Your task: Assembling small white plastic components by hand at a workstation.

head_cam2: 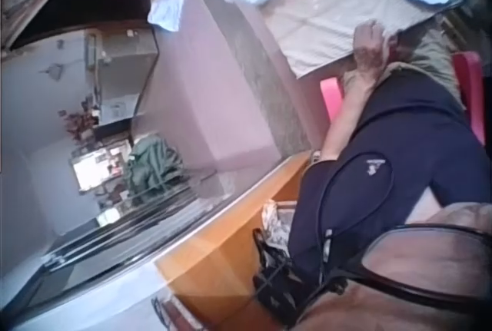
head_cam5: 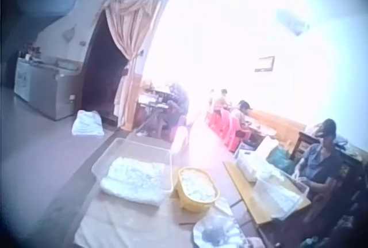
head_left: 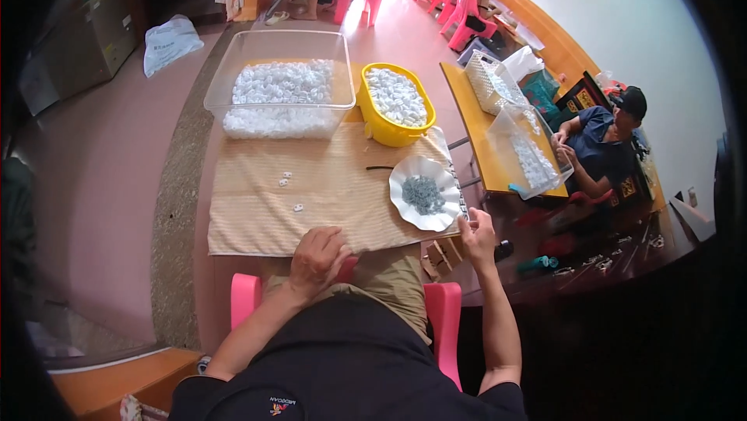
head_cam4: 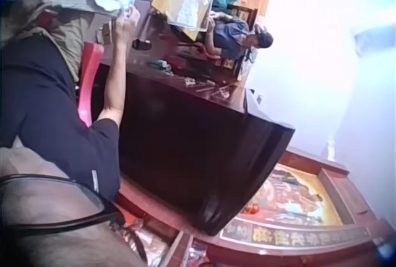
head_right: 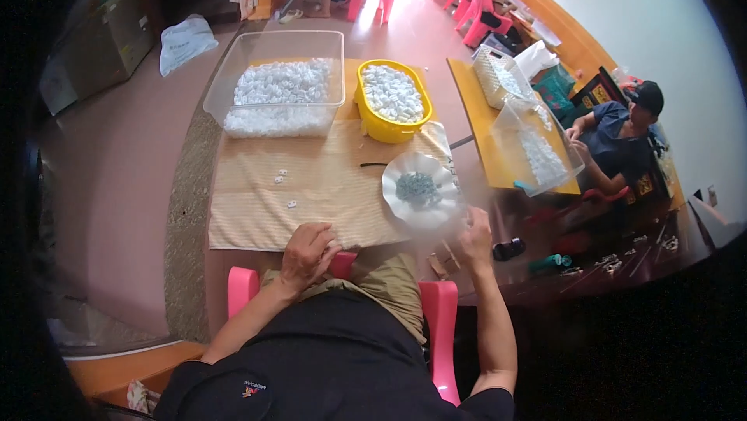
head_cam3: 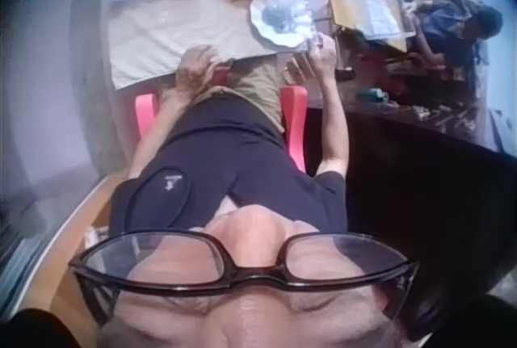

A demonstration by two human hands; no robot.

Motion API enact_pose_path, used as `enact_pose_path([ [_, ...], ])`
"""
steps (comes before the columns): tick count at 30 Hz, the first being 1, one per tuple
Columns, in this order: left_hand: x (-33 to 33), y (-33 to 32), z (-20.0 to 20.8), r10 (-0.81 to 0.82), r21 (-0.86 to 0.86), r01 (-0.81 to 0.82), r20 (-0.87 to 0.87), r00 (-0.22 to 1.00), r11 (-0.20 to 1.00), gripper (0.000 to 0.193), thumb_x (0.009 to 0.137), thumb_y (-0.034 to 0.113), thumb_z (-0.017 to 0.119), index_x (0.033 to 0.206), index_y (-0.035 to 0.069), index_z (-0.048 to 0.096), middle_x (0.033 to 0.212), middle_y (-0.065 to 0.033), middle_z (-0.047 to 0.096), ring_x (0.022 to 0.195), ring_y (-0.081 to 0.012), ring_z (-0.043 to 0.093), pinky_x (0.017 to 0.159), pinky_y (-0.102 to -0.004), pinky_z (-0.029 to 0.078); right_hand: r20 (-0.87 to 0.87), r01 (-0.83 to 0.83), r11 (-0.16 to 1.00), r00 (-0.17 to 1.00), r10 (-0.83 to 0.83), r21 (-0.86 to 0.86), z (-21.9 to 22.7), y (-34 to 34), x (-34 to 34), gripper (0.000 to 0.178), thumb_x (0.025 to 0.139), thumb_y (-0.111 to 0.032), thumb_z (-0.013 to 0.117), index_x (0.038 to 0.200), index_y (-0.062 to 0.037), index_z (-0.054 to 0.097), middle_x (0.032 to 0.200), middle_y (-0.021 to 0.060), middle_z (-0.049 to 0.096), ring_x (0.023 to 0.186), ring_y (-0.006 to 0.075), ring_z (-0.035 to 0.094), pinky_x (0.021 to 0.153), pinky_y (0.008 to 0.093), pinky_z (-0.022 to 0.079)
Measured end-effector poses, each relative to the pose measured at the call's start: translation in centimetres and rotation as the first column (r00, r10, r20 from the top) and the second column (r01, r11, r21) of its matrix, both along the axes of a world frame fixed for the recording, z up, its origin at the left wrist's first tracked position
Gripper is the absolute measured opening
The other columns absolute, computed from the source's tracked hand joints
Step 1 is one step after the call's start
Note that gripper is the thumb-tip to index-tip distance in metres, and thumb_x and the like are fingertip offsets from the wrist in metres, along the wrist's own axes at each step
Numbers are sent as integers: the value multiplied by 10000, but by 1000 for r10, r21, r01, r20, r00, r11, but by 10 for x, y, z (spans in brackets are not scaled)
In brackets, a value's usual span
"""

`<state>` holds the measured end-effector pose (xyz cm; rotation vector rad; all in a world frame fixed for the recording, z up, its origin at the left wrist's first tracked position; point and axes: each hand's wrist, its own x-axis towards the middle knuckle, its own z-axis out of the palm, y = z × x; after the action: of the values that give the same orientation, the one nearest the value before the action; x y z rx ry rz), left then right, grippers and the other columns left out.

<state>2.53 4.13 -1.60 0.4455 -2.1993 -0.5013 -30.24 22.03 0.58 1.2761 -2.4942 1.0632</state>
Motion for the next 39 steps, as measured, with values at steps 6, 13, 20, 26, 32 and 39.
enact_pose_path([
  [6, -9, -9, -1, -41, -90, 51, 109, 993, 995, 312, 678, 225, 742, 892, 50, 598, 1048, -107, 601, 967, -283, 575, 849, -399, 470, 319, 290, 944, 919, -230, -155, -39, -24, -49, 480, 954, -424, 513, 781, 21, 562, 621, 2, 504, 598, 120, 471, 553, 307, 381],
  [13, -14, -12, -7, -4, -62, 14, 158, 987, 998, 328, 673, 254, 743, 898, 59, 607, 1058, -89, 604, 970, -264, 579, 855, -397, 466, 317, 298, 954, 908, -273, -34, -65, -29, -55, 558, 954, -439, 475, 750, 65, 605, 627, 129, 582, 619, 182, 522, 612, 383, 422],
  [20, -18, -13, -10, 24, -89, -13, 125, 992, 996, 313, 642, 247, 768, 853, 84, 603, 1014, -62, 615, 923, -252, 596, 787, -380, 482, 486, 233, 969, 858, -165, -83, -78, -34, -60, 617, 949, -470, 494, 714, 85, 623, 600, 52, 595, 594, 124, 507, 574, 340, 428],
  [26, -23, -10, -15, 30, -116, -13, 143, 989, 993, 355, 624, 254, 761, 888, 83, 594, 1034, -54, 595, 945, -244, 579, 808, -381, 473, 482, 214, 964, 869, -114, -158, -93, -35, -72, 606, 951, -453, 499, 724, 97, 614, 593, 54, 574, 598, 126, 493, 577, 341, 423],
  [32, -27, -4, -24, 53, -128, -35, 134, 990, 991, 354, 627, 242, 767, 897, 88, 595, 1041, -49, 595, 951, -249, 577, 815, -387, 468, 451, 209, 964, 885, -115, -165, -89, -43, -68, 596, 952, -434, 500, 716, 103, 608, 593, 60, 568, 598, 127, 490, 586, 338, 427],
  [39, -35, 1, -33, 96, -171, -72, 136, 986, 983, 354, 622, 243, 774, 892, 93, 601, 1020, -48, 603, 955, -244, 579, 813, -382, 469, 463, 199, 955, 883, -78, -218, -90, -48, -67, 583, 943, -431, 511, 721, 96, 624, 592, 58, 572, 596, 130, 504, 599, 334, 437],
])
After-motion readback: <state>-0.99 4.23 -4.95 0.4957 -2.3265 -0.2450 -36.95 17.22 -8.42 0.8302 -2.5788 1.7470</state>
